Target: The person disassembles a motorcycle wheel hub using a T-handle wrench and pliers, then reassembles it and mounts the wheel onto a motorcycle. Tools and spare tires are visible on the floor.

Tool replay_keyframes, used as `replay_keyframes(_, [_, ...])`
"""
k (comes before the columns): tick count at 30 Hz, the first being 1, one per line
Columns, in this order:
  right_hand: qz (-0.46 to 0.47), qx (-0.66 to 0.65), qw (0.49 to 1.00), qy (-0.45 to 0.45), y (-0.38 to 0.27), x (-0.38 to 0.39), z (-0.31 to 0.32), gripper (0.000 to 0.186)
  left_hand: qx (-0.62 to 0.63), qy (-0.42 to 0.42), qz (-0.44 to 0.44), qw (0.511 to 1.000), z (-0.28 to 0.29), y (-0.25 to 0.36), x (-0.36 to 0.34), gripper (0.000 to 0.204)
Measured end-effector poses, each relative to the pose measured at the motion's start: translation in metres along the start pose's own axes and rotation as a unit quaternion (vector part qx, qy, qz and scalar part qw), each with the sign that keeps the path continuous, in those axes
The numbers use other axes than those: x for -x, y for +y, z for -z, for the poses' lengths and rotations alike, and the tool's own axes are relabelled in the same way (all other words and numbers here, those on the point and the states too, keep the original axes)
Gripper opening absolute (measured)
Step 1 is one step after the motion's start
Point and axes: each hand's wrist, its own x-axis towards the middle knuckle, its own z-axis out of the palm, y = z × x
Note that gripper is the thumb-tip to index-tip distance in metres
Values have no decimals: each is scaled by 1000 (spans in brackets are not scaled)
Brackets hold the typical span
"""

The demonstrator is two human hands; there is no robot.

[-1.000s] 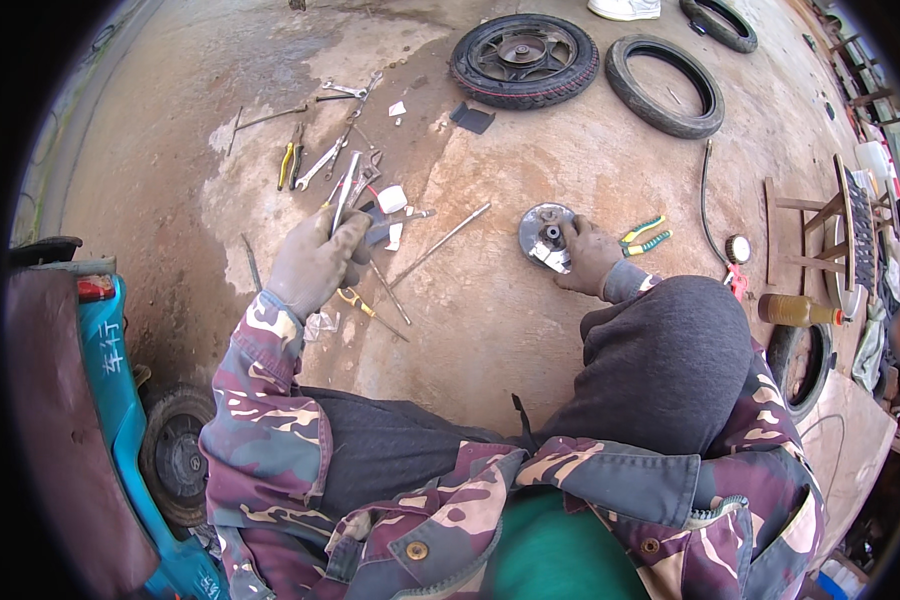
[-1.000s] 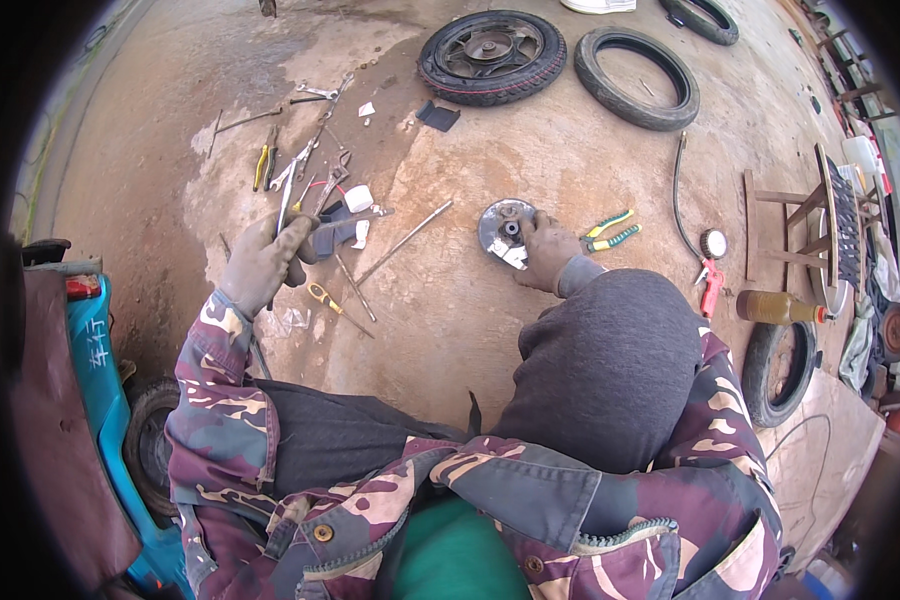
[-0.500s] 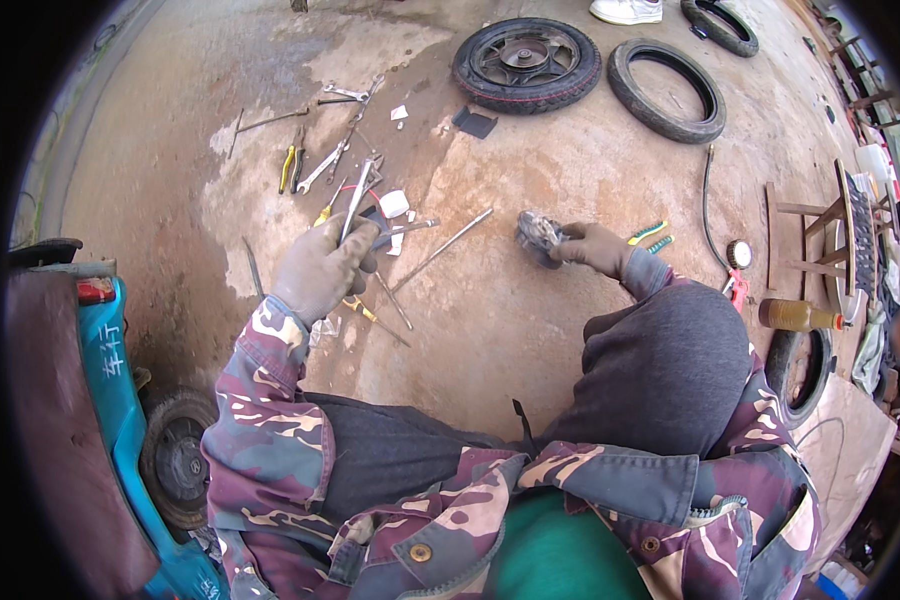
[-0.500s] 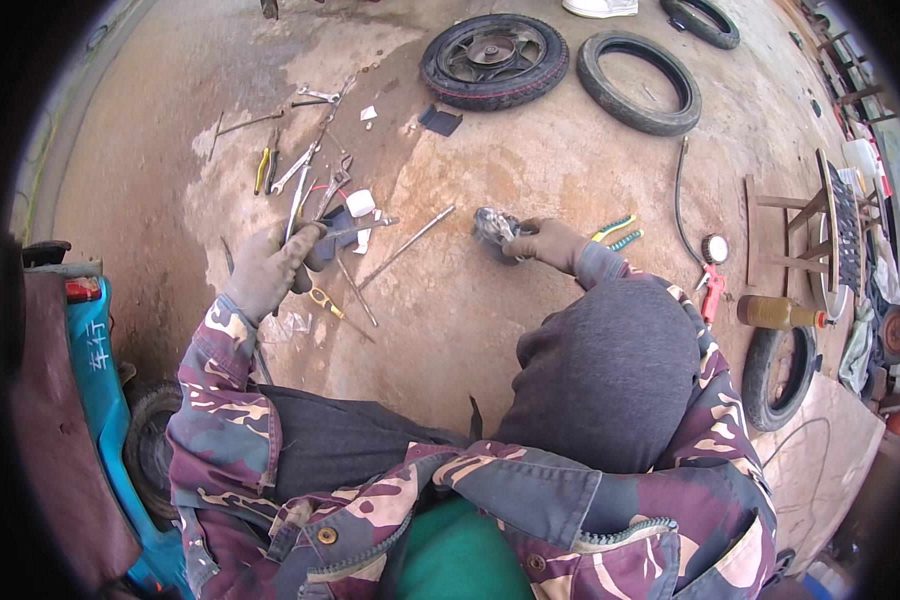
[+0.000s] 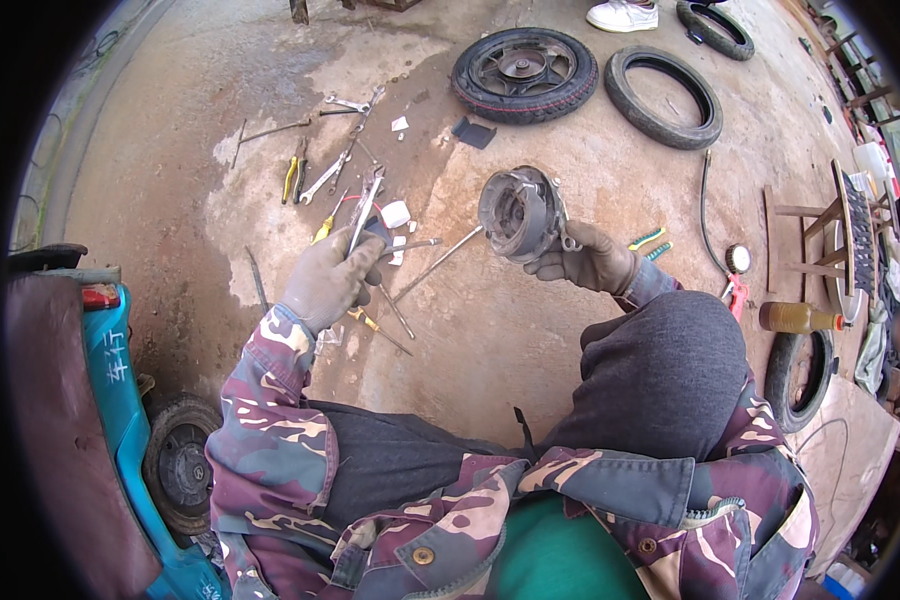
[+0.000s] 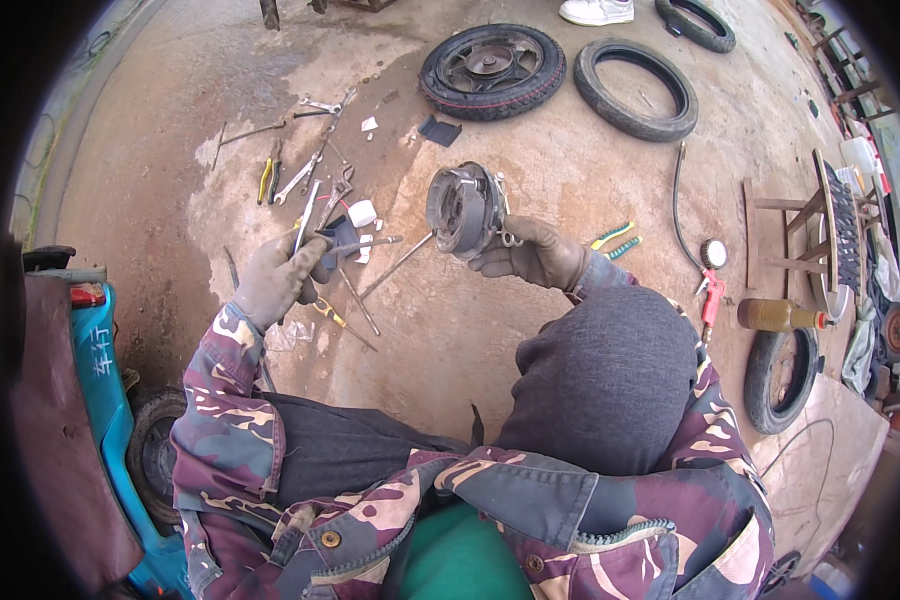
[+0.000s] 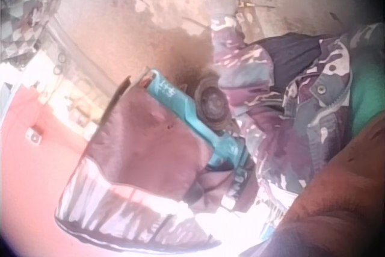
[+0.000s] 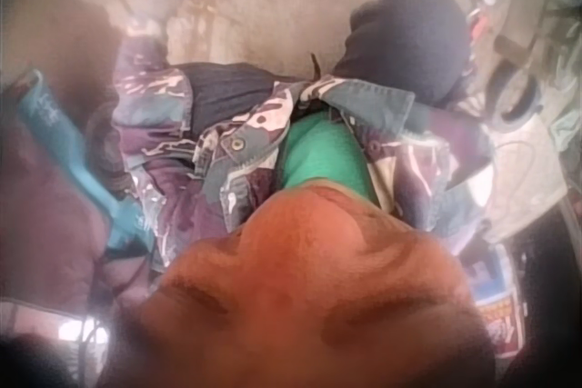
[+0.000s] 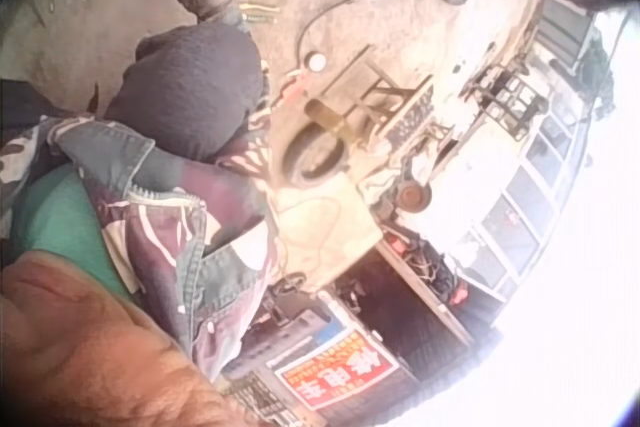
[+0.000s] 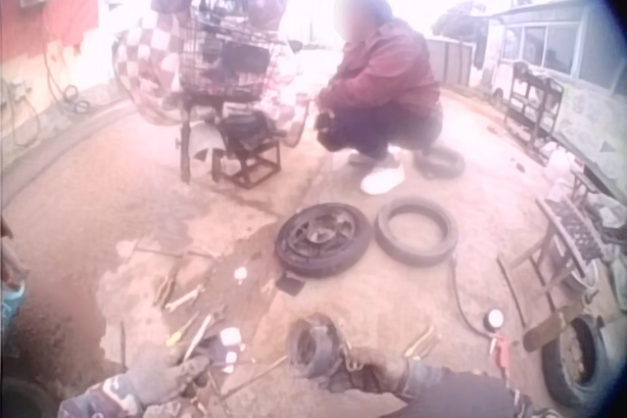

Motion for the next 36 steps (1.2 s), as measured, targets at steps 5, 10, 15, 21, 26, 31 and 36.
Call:
replay_keyframes(5, [16,-62,998,-27,-6,1,-6,71,-6,-6,7,1000,1,0,0,48])
replay_keyframes(10, [46,-64,996,-29,-7,-1,-13,71,-42,-12,21,999,-1,5,1,48])
replay_keyframes(15, [73,-13,995,-59,-9,-1,-15,83,-49,-17,26,998,-3,10,3,37])
replay_keyframes(21, [71,-54,993,-72,-14,1,-27,104,-49,-20,20,998,-4,12,3,37])
replay_keyframes(26, [108,-20,992,-66,-17,4,-34,99,-56,-24,9,998,-4,11,2,36])
replay_keyframes(31, [101,-94,984,-108,-19,3,-36,101,-46,-26,10,999,-5,10,1,36])
replay_keyframes(36, [108,-38,991,-65,-22,7,-41,103,-50,-26,2,998,-5,9,0,36])
